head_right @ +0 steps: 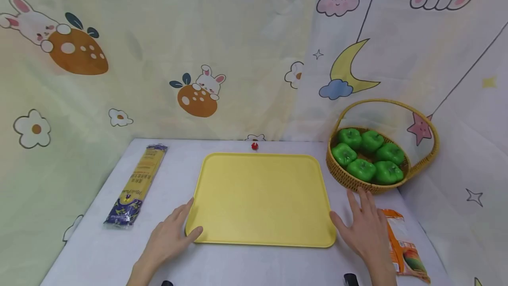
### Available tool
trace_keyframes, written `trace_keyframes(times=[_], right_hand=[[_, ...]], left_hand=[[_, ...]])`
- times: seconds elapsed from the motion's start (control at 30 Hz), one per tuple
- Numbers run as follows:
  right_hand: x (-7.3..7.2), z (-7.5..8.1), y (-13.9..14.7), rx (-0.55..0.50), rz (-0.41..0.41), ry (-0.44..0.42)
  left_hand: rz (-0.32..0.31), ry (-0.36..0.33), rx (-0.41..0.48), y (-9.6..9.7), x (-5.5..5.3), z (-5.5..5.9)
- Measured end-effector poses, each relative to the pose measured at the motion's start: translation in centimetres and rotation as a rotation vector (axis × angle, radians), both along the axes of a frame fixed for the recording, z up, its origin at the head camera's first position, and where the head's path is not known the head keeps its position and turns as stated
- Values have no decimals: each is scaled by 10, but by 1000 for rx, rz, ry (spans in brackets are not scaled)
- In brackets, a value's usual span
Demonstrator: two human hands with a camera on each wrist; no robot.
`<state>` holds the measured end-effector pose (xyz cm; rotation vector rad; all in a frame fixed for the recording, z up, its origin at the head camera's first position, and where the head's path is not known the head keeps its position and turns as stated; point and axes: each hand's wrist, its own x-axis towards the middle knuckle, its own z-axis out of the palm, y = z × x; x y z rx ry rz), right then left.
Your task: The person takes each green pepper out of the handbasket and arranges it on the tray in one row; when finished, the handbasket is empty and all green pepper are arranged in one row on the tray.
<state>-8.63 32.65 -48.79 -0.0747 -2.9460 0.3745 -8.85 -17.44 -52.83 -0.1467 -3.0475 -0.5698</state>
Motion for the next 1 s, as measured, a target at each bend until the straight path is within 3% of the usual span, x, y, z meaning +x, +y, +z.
trace_keyframes(times=[0.27,0.47,0.77,1.0], right_hand=[[-2,0,2,5,-7,-38],[-5,1,9,-9,10,-12],[-19,11,20,26,1,13],[-34,16,33,41,16,84]], left_hand=[[-7,-60,28,3,3,-4],[12,-126,60,5,4,-7],[29,-138,67,6,1,-14],[47,-131,85,5,-2,-15]])
